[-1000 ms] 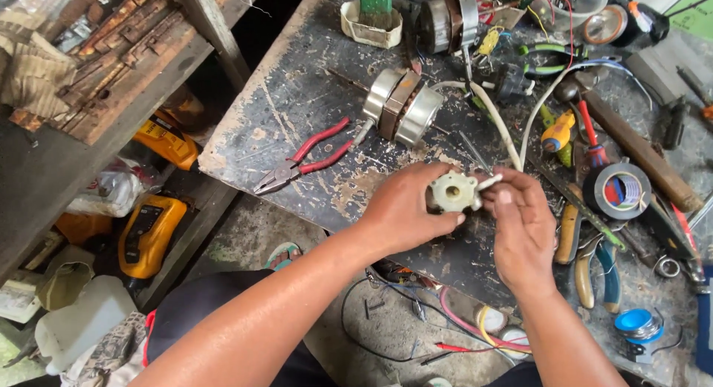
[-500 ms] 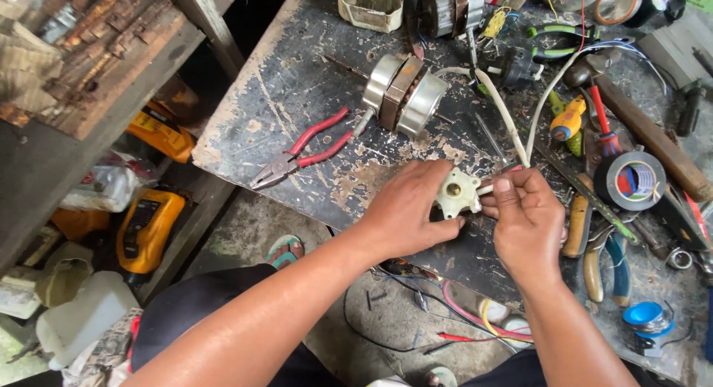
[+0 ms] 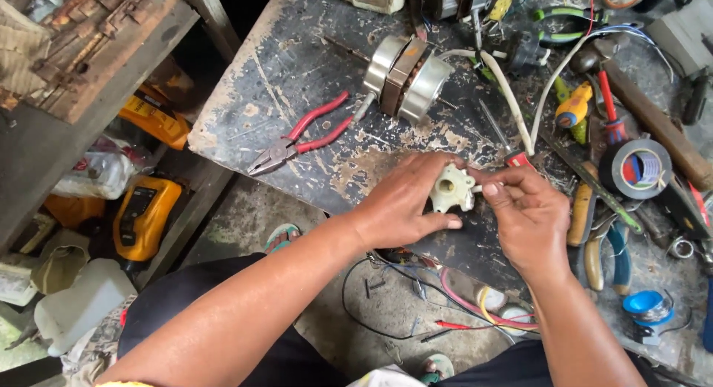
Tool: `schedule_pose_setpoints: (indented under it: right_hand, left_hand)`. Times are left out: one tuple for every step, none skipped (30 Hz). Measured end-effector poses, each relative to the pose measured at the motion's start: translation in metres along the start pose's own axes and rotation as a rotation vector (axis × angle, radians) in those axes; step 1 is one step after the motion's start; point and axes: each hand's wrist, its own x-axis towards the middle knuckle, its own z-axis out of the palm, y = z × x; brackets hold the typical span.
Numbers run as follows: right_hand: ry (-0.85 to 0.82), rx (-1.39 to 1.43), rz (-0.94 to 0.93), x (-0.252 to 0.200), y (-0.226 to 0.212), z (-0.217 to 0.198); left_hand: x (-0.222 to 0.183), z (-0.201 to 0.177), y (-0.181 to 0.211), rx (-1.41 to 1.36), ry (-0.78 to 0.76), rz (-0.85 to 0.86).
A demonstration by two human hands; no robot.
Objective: Disassembling a small electric motor stator and rotor assembly using a screwdriver to pry the housing apart.
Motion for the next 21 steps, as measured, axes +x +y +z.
schedule_pose_setpoints:
  right_hand:
    - [0.007,-0.002,-0.002,0.0,0.004,-0.001]
    - [0.004,-0.031,-0.004,0.0,0.007,-0.003]
    - [0.001,-0.059,-0.012,0.003,0.009,-0.004]
    - [0.008,-0.059,-0.021,0.002,0.008,-0.006]
    - [0.011,-0.124,-0.047,0.002,0.007,-0.007]
    - [0.015,-0.19,-0.072,0.002,0.006,-0.007]
    - [0.014,-0.192,-0.072,0.002,0.007,-0.013]
    - [-0.045,-0.277,-0.079,0.003,0.008,-0.019]
    - [-0.101,-0.361,-0.087,0.005,0.01,-0.024]
    - [-0.098,-0.361,-0.089,0.004,0.012,-0.022]
    - [-0.113,-0.334,-0.081,0.002,0.015,-0.021]
    - [-0.128,-0.307,-0.072,0.0,0.019,-0.019]
    - [-0.124,-0.306,-0.061,-0.002,0.018,-0.017]
    - [-0.148,-0.29,-0.066,-0.003,0.017,-0.016]
    - [-0.171,-0.278,-0.082,0.0,0.015,-0.016]
    - [-0.166,-0.281,-0.082,-0.002,0.008,-0.019]
    - [-0.222,-0.314,-0.06,-0.002,0.001,-0.02]
    - [-0.278,-0.347,-0.038,-0.001,-0.006,-0.021]
    - [-0.28,-0.344,-0.037,0.001,-0.006,-0.025]
    - [-0.319,-0.387,-0.087,0.003,-0.005,-0.028]
    - [-0.365,-0.427,-0.13,0.003,-0.003,-0.031]
  left_hand:
    - [0.0,0.002,-0.004,0.0,-0.004,0.006]
    - [0.0,0.005,-0.006,-0.017,0.016,0.016]
    - [0.001,0.006,-0.009,-0.029,0.04,0.03]
    - [0.003,0.008,-0.01,-0.025,0.039,0.04]
    - [0.004,0.009,-0.011,0.009,0.048,0.011]
    - [0.006,0.01,-0.012,0.043,0.058,-0.019]
    - [0.006,0.014,-0.014,0.041,0.059,-0.018]
    - [0.007,0.018,-0.017,0.098,0.074,-0.011]
    - [0.009,0.02,-0.021,0.158,0.087,-0.001]
    - [0.011,0.019,-0.018,0.158,0.086,0.002]
    - [0.011,0.018,-0.016,0.162,0.075,-0.005]
    - [0.011,0.018,-0.015,0.167,0.065,-0.012]
    - [0.011,0.019,-0.019,0.163,0.054,-0.016]
    - [0.01,0.021,-0.023,0.186,0.053,0.003]
    - [0.013,0.021,-0.026,0.211,0.059,0.031]
    - [0.012,0.02,-0.025,0.209,0.056,0.035]
    - [0.013,0.016,-0.023,0.253,0.019,0.07]
    - [0.014,0.012,-0.022,0.297,-0.018,0.105]
    - [0.017,0.008,-0.022,0.298,-0.019,0.102]
    - [0.02,0.003,-0.023,0.341,-0.056,0.137]
    - [0.02,0.001,-0.025,0.379,-0.095,0.163]
